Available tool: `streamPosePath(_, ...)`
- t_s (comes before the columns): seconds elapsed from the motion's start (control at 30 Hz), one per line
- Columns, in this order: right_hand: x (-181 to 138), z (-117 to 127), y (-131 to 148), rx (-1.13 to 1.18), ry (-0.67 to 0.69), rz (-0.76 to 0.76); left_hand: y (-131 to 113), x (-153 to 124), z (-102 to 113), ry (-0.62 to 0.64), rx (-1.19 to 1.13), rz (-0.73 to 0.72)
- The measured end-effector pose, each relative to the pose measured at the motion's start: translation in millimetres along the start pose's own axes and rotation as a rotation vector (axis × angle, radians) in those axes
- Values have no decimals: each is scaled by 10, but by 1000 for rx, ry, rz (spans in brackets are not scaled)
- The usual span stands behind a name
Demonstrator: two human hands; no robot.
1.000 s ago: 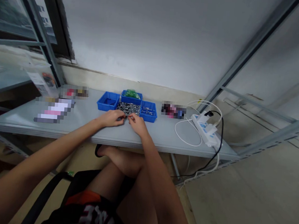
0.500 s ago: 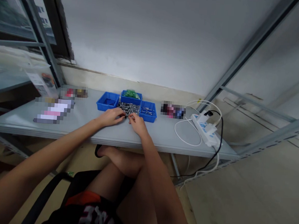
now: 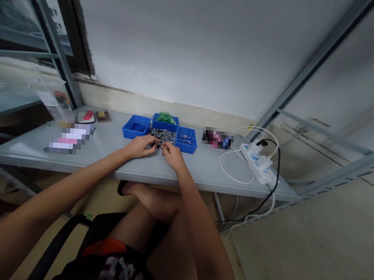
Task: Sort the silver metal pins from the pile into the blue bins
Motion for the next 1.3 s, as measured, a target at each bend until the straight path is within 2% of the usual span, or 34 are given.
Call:
streamPosePath(0.17, -8, 1, 22, 18, -15, -8, 12, 12, -38, 66, 45, -6)
streamPosePath(0.4, -19, -1, 47, -74, -11, 29, 0, 11, -78, 79, 68, -84)
streamPosePath(0.73, 0, -14, 12, -30, 17, 10, -4, 10, -82, 100, 88, -92)
streamPosePath(1.0, -6, 11, 15, 4, -48, 29, 33, 4, -101, 127, 94, -33)
streamPosePath(1.3, 6, -5, -42, 37, -28, 19, 29, 7, 3, 79, 70, 38)
Point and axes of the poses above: each hand's wrist, its own x-axis towards the middle knuckle, its own z-axis out of the back of the hand, y = z × x, the point moved 4 cm from there along x, towards the middle knuckle, and after that the axes turned 5 degrees about x, right-handed, at the moved point
